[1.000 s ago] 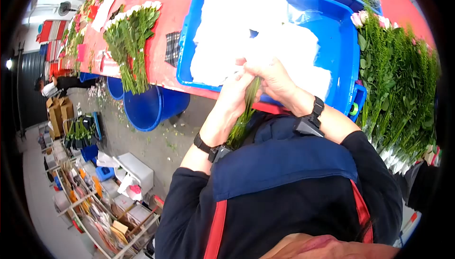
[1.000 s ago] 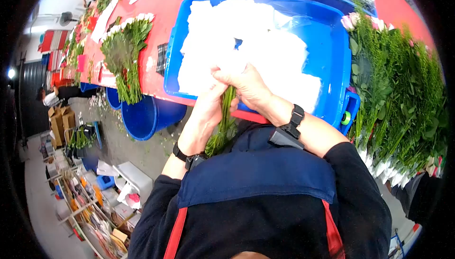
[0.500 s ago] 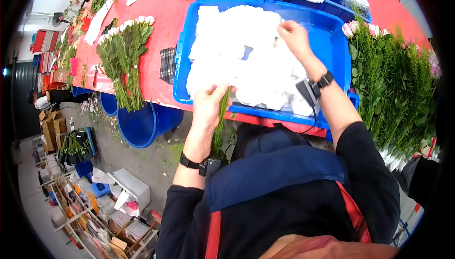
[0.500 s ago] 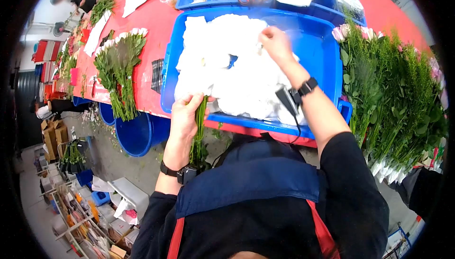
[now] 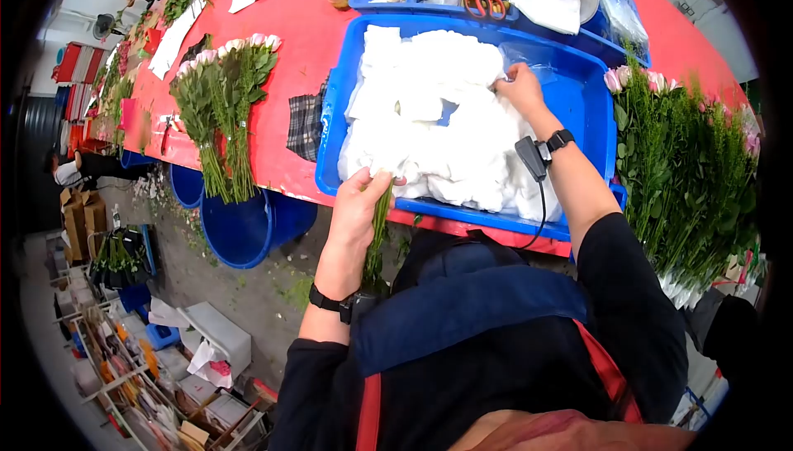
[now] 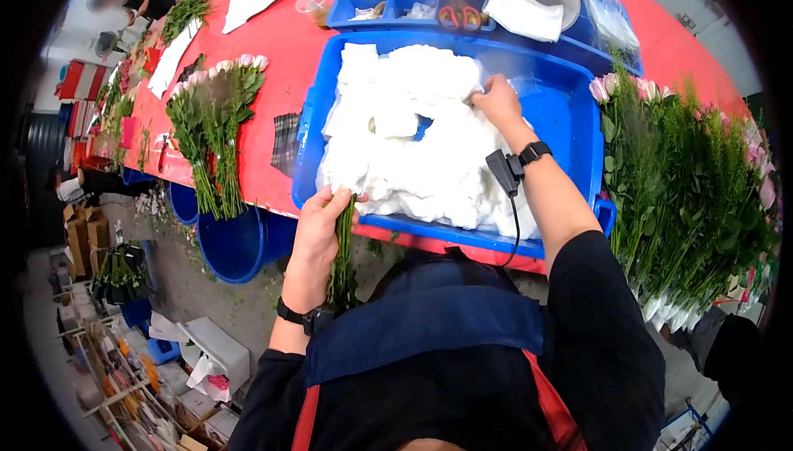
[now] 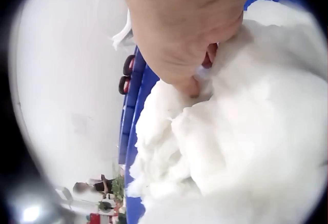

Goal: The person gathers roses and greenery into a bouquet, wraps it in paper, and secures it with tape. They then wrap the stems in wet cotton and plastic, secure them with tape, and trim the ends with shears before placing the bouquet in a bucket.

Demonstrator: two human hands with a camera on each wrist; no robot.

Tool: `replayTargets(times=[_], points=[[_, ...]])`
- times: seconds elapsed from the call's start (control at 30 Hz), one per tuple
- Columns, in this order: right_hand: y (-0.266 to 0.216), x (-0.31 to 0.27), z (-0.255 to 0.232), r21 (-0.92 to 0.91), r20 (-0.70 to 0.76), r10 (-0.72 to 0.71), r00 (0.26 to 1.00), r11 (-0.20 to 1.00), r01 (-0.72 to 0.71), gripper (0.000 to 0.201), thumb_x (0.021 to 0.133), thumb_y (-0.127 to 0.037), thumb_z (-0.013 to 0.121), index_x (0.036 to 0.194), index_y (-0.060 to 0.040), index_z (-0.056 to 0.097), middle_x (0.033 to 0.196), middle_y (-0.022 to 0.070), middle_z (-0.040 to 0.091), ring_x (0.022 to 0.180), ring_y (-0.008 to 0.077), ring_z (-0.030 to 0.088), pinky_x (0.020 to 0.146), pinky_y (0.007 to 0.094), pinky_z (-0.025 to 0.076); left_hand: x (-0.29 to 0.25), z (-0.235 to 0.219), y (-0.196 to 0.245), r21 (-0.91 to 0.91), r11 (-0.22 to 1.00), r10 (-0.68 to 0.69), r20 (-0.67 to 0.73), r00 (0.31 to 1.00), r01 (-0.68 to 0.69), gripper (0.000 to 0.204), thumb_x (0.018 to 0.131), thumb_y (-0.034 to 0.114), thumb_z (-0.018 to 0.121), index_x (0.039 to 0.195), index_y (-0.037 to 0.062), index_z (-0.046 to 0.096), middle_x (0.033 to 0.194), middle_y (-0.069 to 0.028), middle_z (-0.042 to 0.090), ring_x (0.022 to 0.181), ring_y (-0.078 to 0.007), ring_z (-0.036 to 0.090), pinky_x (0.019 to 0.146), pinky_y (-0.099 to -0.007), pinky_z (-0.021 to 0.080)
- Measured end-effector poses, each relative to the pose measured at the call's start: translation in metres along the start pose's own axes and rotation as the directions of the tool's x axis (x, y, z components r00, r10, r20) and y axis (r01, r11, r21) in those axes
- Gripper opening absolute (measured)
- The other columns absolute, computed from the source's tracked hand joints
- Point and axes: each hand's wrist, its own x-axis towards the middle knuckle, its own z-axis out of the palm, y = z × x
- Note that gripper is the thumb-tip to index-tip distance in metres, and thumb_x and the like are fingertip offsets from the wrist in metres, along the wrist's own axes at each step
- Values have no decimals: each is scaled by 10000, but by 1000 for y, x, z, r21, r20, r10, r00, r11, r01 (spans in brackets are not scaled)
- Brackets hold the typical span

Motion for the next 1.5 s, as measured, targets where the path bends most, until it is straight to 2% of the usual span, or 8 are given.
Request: replayTargets(times=[0.1,0.73,0.87,1.0,1.17,1.27,1.37,1.5], points=[[-6,7,-8,-18,273,12,962,1000,-8,264,704,-253,673,891,-72,716,866,153,689,802,336,649,723,401,506,1,-7,1,-18,1000,-7,24,1000,7,221,936,193,583,1057,8,594,895,-74,673,597,-66,508,544,-210,418],[-143,-193,-48,526,258,-424,868,815,242,183,766,-118,711,858,30,658,715,82,654,645,129,592,614,259,473,1,6,0,55,995,-94,320,943,81,244,899,175,626,1041,-18,580,760,-29,589,590,-111,559,516,-241,450],[-143,-181,-83,490,758,-170,629,786,-377,143,788,-107,699,871,6,670,729,38,639,636,103,570,592,234,454,-1,-9,5,86,994,-92,261,961,72,210,895,169,633,1003,-9,602,739,-27,599,578,-95,539,524,-233,430],[-150,-173,-87,646,706,-125,697,519,-561,93,833,-116,671,867,-30,667,710,-5,607,595,40,488,532,185,373,-9,-22,6,212,977,-40,169,985,3,161,875,128,651,953,-13,642,802,-30,620,624,-75,536,562,-212,418],[-209,-201,-67,708,314,-400,861,703,68,91,806,-106,673,837,-21,682,711,37,638,650,129,590,607,293,471,-5,-26,-14,532,627,576,177,798,-570,171,752,82,723,849,-42,655,936,-115,627,808,-205,610,695,-314,487],[-226,-219,-70,323,149,-782,605,617,717,58,795,-70,652,822,-24,627,706,124,577,650,266,592,597,321,470,-2,-41,-4,682,568,534,120,837,-460,182,720,82,729,824,-38,640,889,-185,606,777,-260,630,694,-337,496],[-222,-237,-54,449,230,-700,676,693,564,53,803,-53,650,814,-23,608,719,105,582,649,237,598,584,310,461,12,-58,18,292,889,378,-36,925,-352,477,783,129,741,1156,5,471,962,-121,609,672,-159,596,527,-286,487],[-209,-251,-1,697,554,-367,748,695,-176,144,819,-102,696,877,-35,582,706,9,567,641,127,542,598,301,450,14,-78,54,1,997,70,225,972,-72,317,876,108,648,1124,13,474,892,-93,619,616,-128,579,493,-235,472]])
